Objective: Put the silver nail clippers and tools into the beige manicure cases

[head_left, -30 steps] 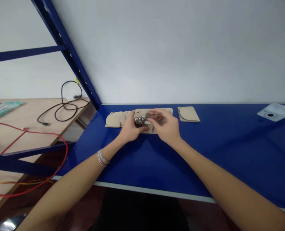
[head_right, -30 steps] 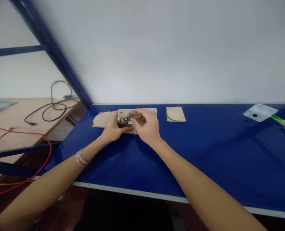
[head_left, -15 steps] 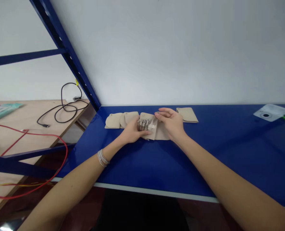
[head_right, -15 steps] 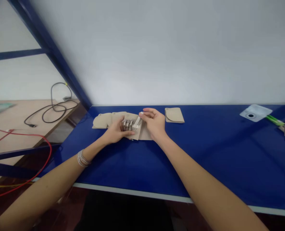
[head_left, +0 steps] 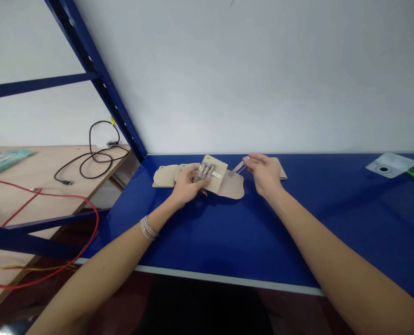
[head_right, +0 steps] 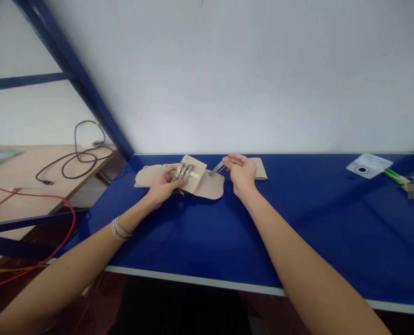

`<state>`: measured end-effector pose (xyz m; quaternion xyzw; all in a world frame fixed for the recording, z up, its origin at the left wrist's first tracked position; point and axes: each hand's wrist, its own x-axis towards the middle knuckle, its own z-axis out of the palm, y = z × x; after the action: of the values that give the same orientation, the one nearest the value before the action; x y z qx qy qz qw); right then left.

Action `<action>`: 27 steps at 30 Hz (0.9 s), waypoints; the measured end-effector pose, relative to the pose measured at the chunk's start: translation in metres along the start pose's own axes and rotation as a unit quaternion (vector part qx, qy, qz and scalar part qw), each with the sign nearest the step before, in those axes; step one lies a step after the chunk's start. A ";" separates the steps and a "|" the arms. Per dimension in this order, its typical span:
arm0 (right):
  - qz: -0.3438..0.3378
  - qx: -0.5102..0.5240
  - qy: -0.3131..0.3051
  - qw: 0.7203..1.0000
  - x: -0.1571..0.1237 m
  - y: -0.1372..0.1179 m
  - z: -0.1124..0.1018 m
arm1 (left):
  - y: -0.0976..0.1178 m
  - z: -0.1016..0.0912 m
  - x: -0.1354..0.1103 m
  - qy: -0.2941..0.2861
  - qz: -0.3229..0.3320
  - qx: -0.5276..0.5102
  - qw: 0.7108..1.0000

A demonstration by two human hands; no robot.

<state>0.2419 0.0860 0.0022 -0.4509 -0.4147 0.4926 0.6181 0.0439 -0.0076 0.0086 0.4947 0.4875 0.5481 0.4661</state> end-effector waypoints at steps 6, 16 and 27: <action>-0.004 -0.263 -0.123 0.957 -0.003 0.006 -0.004 | 0.002 -0.003 0.003 0.085 -0.005 -0.118 0.989; -0.107 -0.436 -0.270 0.852 -0.026 0.000 0.007 | 0.008 -0.003 0.005 0.094 -0.029 -0.318 0.943; -0.220 -0.378 -0.165 0.884 -0.007 0.003 -0.009 | 0.007 -0.001 -0.003 -0.039 -0.025 -0.314 0.948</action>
<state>0.2488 0.0781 -0.0037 -0.4595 -0.7539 0.2171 0.4163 0.0434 -0.0108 0.0151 0.3323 0.2844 0.6416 0.6301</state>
